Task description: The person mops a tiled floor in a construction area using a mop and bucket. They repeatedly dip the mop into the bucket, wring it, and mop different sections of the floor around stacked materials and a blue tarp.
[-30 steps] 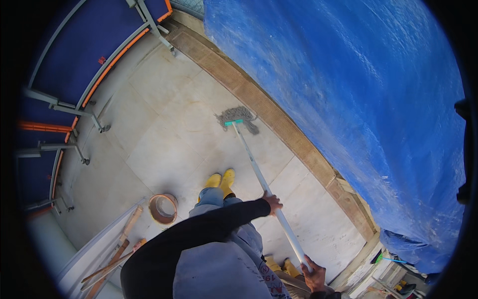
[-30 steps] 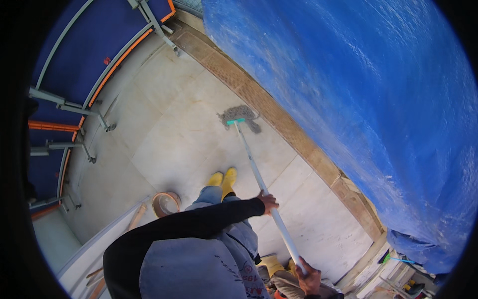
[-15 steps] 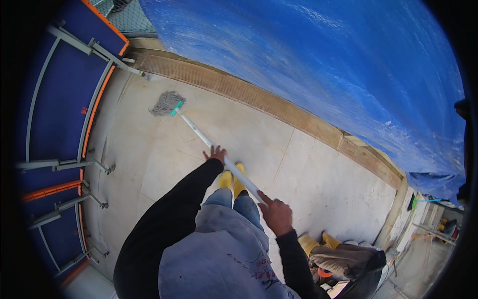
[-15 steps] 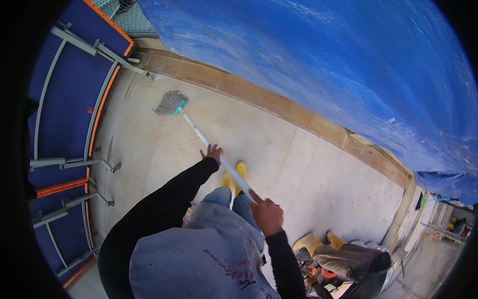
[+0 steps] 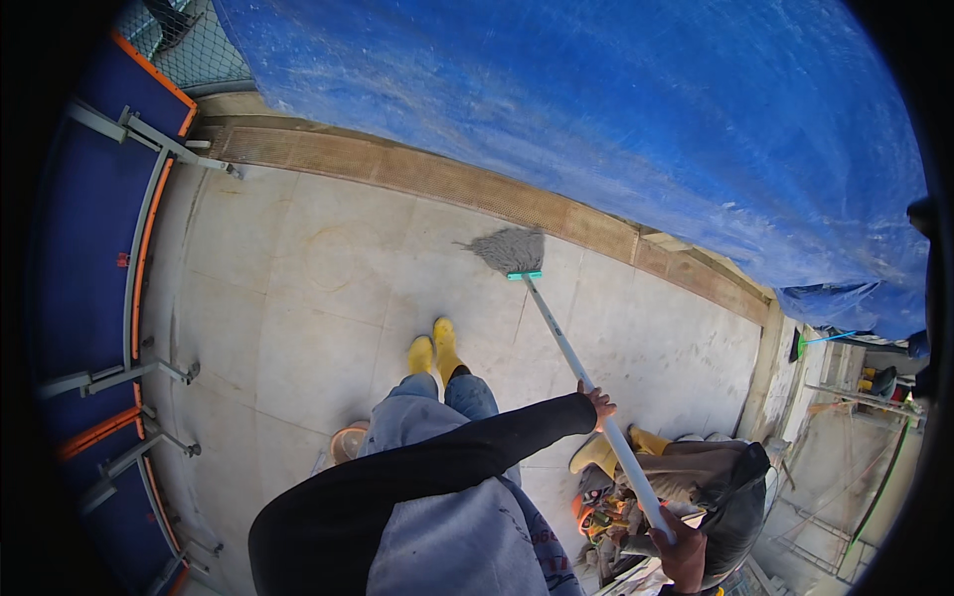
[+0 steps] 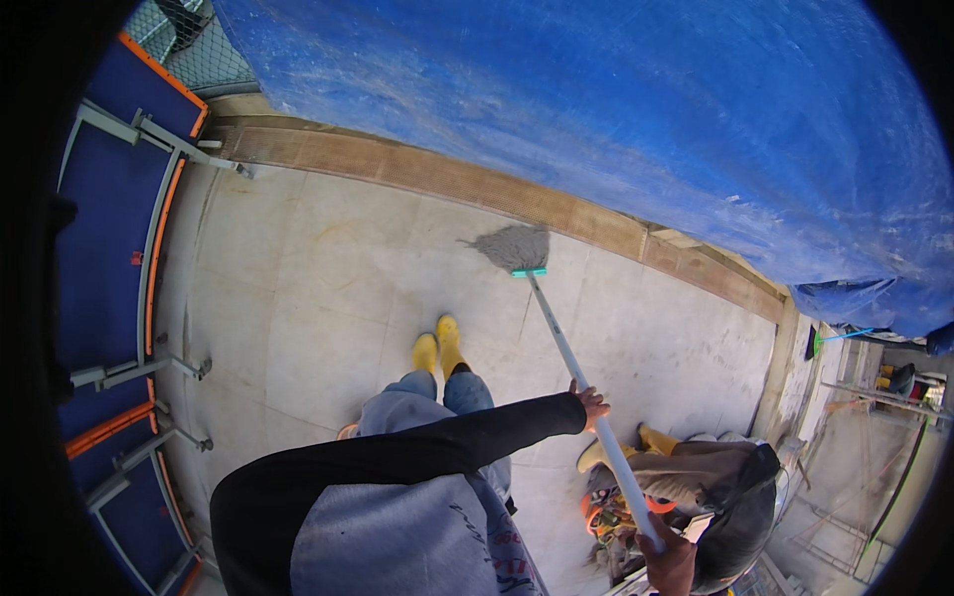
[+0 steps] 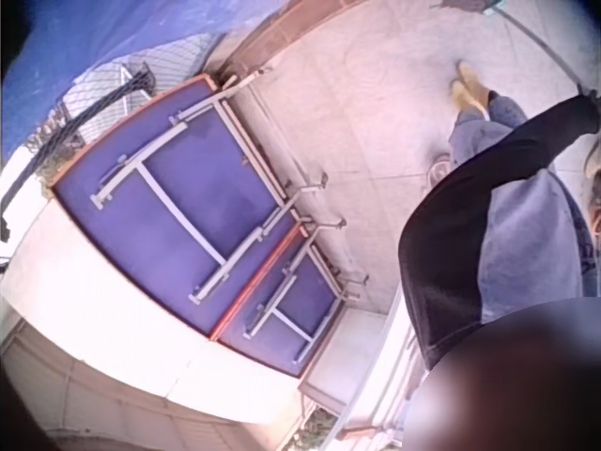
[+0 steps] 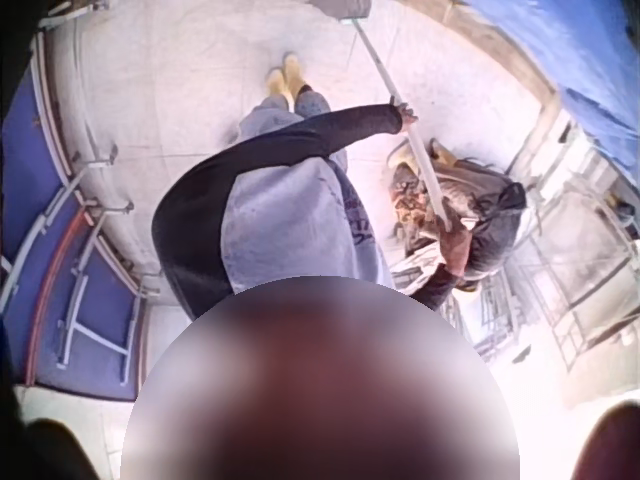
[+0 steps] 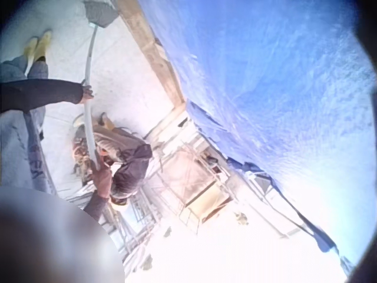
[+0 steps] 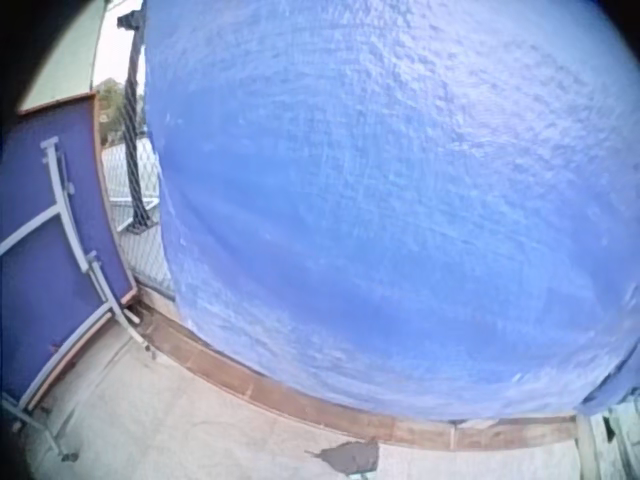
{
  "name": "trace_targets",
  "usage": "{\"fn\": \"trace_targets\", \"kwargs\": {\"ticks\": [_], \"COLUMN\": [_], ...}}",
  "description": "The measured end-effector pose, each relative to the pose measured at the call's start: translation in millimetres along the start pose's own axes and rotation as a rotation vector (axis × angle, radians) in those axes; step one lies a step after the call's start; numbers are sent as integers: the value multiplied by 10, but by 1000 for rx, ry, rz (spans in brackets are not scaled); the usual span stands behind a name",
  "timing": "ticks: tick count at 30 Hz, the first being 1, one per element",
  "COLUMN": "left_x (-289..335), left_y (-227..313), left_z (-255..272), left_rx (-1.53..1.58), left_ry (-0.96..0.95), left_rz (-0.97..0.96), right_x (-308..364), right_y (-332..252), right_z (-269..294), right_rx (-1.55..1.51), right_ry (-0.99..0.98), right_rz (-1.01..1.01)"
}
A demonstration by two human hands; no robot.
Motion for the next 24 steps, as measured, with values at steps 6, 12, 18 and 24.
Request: {"fn": "trace_targets", "kwargs": {"ticks": [6,12,18,24], "left_x": [852,2555,3483,1914], "left_y": [-583,-1907,-2575,-1385], "left_z": [-119,-61,-232,-712], "left_rx": [-40,46,-117,-9], "left_ry": [141,352,375,686], "left_rz": [76,355,856,317], "right_x": [-199,-767,-858,-456], "right_y": [181,-606,-1011,340], "right_z": [-126,-1006,-1999,-911], "right_rx": [-255,-97,203,353], "right_ry": [-265,-430,-331,-146], "right_rz": [6,351,575,469]}}
Point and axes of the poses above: each hand's wrist, its own x-axis away from the middle knuckle, its own z-axis out of the back of the hand, y = z × x, the point moved 4 cm from there along -x, towards the middle knuckle, and after that the axes turned 9 degrees about -x, right-handed, at the moved point
